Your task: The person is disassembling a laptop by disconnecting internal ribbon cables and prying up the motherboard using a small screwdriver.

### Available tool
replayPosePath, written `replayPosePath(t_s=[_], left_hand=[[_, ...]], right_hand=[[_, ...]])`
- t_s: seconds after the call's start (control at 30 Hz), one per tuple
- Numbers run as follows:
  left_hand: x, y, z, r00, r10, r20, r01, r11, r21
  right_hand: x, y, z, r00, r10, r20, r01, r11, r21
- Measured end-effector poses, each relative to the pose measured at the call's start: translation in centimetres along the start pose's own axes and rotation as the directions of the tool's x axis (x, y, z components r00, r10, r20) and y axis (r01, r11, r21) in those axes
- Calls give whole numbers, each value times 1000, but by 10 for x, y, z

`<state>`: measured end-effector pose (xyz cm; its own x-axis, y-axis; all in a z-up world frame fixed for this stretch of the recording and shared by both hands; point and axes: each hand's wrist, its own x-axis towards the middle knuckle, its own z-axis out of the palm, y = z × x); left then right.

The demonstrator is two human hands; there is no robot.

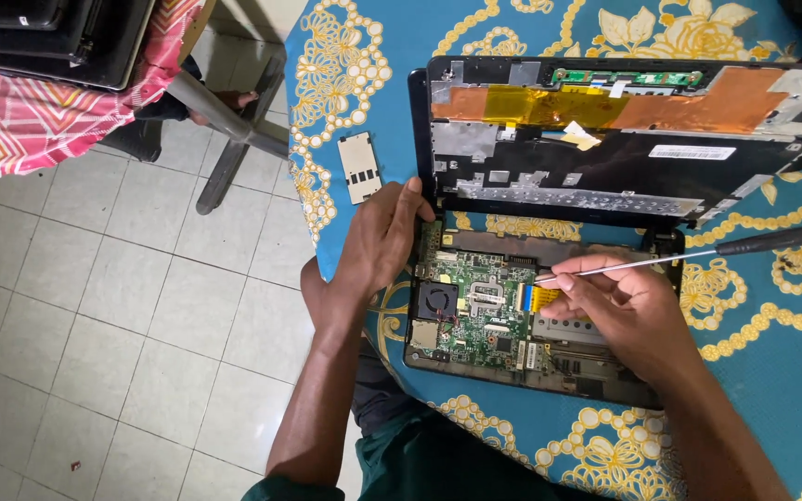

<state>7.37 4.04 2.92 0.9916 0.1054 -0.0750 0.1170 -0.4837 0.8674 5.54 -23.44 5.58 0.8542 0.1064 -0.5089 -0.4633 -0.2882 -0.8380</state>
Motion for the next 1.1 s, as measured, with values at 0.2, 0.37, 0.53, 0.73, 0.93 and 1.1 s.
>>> replayPosePath(t_s=[0.2,0.37,0.53,0.73,0.93,1.1], left_hand=[[-1,-2,2,998,62,-13,-62,998,17],[2,-2,4,999,54,4,-54,997,63],[-2,0,5,1000,28,14,-29,995,99],[-21,4,8,983,177,-38,-174,981,85],[-55,2,17,960,254,-114,-258,966,-22],[-104,4,32,966,225,-130,-232,971,-48]], right_hand=[[1,0,1,999,22,-25,-23,999,-32],[6,11,2,998,-63,-17,63,998,18],[1,9,2,989,-148,3,147,987,67],[10,29,-4,969,-246,-2,244,961,130],[10,34,-10,930,-356,95,344,931,126],[11,35,-15,941,-326,93,323,945,44]])
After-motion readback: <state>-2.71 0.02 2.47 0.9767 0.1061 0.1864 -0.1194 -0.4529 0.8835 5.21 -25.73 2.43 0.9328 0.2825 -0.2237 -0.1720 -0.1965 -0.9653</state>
